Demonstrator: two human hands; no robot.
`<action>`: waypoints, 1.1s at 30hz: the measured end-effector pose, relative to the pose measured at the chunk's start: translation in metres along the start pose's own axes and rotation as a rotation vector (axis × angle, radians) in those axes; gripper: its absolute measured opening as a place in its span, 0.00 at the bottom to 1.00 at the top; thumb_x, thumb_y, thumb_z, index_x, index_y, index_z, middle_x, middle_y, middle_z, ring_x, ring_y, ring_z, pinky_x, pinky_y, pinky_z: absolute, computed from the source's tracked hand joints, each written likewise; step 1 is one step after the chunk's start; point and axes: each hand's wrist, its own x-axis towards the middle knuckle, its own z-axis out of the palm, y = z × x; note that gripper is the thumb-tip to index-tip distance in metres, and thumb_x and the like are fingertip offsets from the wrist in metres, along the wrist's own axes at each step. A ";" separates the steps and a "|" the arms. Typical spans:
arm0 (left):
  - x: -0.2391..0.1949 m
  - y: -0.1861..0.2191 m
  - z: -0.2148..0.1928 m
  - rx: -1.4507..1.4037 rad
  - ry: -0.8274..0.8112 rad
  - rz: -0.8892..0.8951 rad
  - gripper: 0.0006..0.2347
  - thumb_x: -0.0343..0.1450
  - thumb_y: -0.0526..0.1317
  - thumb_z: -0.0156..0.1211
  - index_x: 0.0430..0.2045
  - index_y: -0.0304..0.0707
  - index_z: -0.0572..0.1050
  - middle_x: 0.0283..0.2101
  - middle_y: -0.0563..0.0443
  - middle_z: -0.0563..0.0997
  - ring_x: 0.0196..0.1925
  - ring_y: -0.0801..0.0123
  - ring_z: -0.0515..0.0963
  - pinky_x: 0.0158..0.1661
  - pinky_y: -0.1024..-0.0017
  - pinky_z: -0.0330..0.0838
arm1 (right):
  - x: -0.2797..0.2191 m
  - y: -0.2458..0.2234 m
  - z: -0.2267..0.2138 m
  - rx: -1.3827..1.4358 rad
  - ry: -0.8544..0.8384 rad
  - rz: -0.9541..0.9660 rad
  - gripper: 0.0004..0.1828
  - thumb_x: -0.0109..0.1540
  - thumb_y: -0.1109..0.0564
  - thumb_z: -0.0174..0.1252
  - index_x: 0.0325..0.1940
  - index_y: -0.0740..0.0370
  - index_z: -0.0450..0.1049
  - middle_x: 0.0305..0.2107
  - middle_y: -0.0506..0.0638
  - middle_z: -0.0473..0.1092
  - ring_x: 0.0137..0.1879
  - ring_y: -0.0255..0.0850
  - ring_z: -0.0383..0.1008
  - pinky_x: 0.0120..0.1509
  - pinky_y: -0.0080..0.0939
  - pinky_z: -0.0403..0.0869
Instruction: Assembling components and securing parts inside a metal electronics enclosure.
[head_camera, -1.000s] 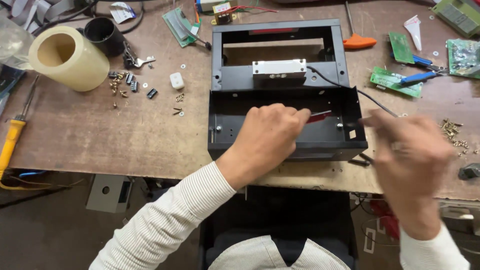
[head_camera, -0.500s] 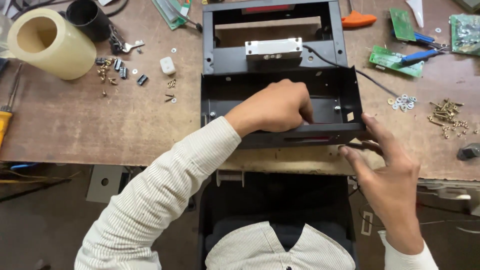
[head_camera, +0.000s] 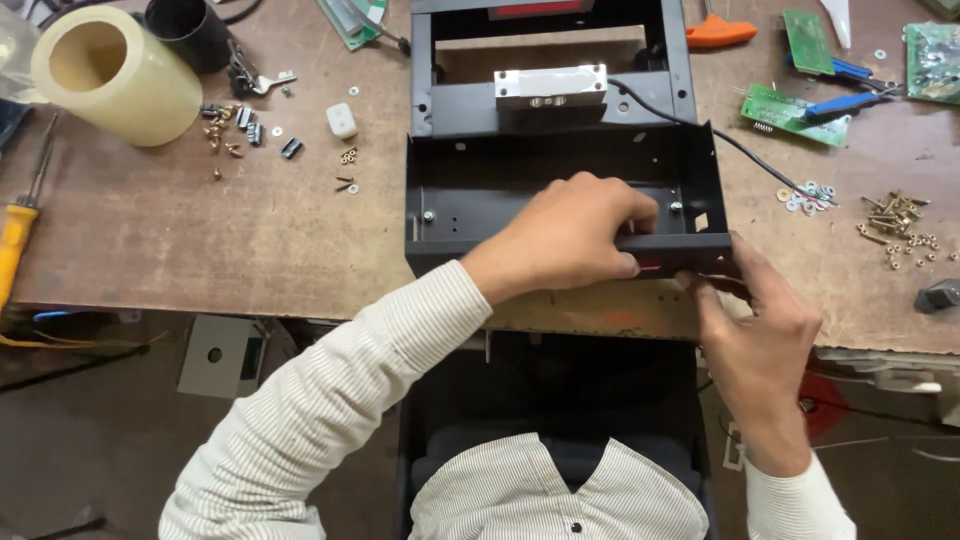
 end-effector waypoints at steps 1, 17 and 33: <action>0.000 0.001 0.001 0.001 0.004 -0.001 0.13 0.58 0.43 0.69 0.34 0.41 0.84 0.33 0.45 0.86 0.37 0.53 0.85 0.40 0.60 0.79 | 0.003 0.017 -0.010 0.001 -0.001 -0.004 0.26 0.61 0.71 0.62 0.63 0.67 0.75 0.46 0.57 0.79 0.52 0.43 0.82 0.58 0.40 0.79; -0.001 0.004 0.008 0.065 -0.004 -0.047 0.13 0.59 0.43 0.68 0.36 0.48 0.85 0.33 0.44 0.85 0.37 0.52 0.85 0.42 0.59 0.78 | 0.050 0.255 -0.085 -0.357 -0.050 0.218 0.07 0.74 0.64 0.57 0.53 0.72 0.75 0.37 0.63 0.76 0.37 0.49 0.76 0.43 0.47 0.73; 0.003 0.001 0.008 0.109 -0.029 0.000 0.15 0.59 0.47 0.70 0.37 0.47 0.85 0.34 0.44 0.85 0.39 0.54 0.84 0.43 0.60 0.77 | 0.034 0.180 -0.107 -0.815 0.028 -0.219 0.11 0.64 0.58 0.65 0.51 0.55 0.84 0.44 0.55 0.75 0.54 0.52 0.73 0.63 0.50 0.72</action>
